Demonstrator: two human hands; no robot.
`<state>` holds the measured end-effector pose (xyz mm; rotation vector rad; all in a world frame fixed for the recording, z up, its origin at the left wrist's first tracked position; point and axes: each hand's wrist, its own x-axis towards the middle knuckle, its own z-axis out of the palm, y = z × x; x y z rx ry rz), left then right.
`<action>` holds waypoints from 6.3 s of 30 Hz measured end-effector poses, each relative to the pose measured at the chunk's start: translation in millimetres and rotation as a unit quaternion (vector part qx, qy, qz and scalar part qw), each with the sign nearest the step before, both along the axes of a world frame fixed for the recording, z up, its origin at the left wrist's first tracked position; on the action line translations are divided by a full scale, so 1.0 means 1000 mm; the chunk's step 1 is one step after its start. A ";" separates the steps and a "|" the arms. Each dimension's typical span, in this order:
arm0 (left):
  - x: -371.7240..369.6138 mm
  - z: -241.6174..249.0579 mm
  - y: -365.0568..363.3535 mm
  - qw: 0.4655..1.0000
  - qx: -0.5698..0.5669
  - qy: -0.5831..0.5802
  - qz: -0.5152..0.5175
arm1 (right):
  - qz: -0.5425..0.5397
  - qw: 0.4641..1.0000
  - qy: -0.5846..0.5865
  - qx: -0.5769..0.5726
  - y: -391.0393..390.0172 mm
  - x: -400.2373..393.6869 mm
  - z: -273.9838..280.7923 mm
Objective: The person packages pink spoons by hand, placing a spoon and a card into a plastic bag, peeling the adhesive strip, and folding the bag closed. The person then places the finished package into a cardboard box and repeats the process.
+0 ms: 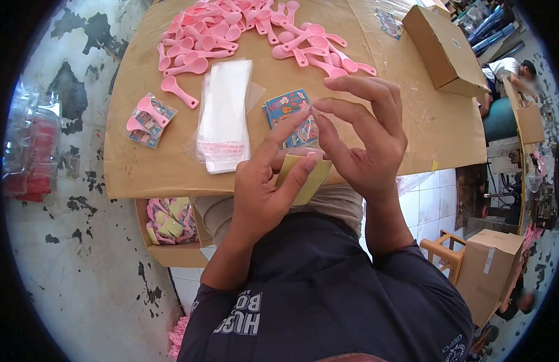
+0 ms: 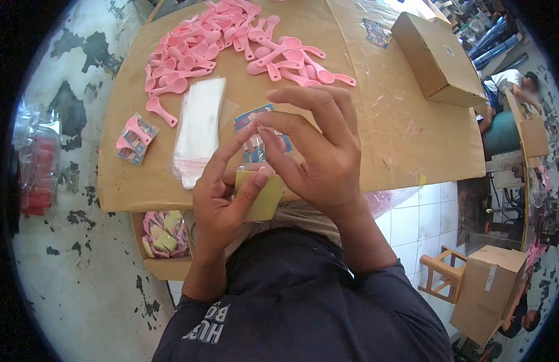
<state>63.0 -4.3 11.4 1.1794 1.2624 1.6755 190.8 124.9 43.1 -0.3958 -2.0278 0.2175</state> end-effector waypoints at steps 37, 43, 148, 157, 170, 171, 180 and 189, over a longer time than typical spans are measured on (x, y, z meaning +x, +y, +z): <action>-0.019 -0.004 0.011 0.994 0.039 -0.101 0.013 | 0.226 0.825 0.150 -0.496 0.006 0.019 -0.014; -0.022 -0.006 0.009 0.999 0.019 -0.026 0.021 | 0.169 0.875 0.122 -0.438 0.000 0.004 -0.006; -0.140 -0.017 -0.014 0.878 -0.186 0.369 0.243 | -0.049 0.882 -0.158 -0.441 0.006 -0.007 -0.043; -0.145 -0.023 -0.022 0.888 -0.115 0.301 0.328 | 0.000 0.870 -0.149 -0.470 0.014 -0.006 -0.052; -0.100 -0.018 -0.053 0.884 -0.081 0.289 0.358 | 0.051 0.887 -0.188 -0.418 0.019 -0.002 -0.047; -0.099 -0.020 -0.055 0.883 -0.080 0.290 0.361 | 0.051 0.893 -0.192 -0.405 0.019 0.000 -0.049; -0.076 -0.008 -0.063 0.881 -0.060 0.326 0.337 | 0.063 0.897 -0.136 -0.415 0.019 0.008 -0.061; -0.058 0.003 -0.060 0.884 -0.054 0.320 0.336 | 0.059 0.915 -0.114 -0.382 0.018 0.012 -0.065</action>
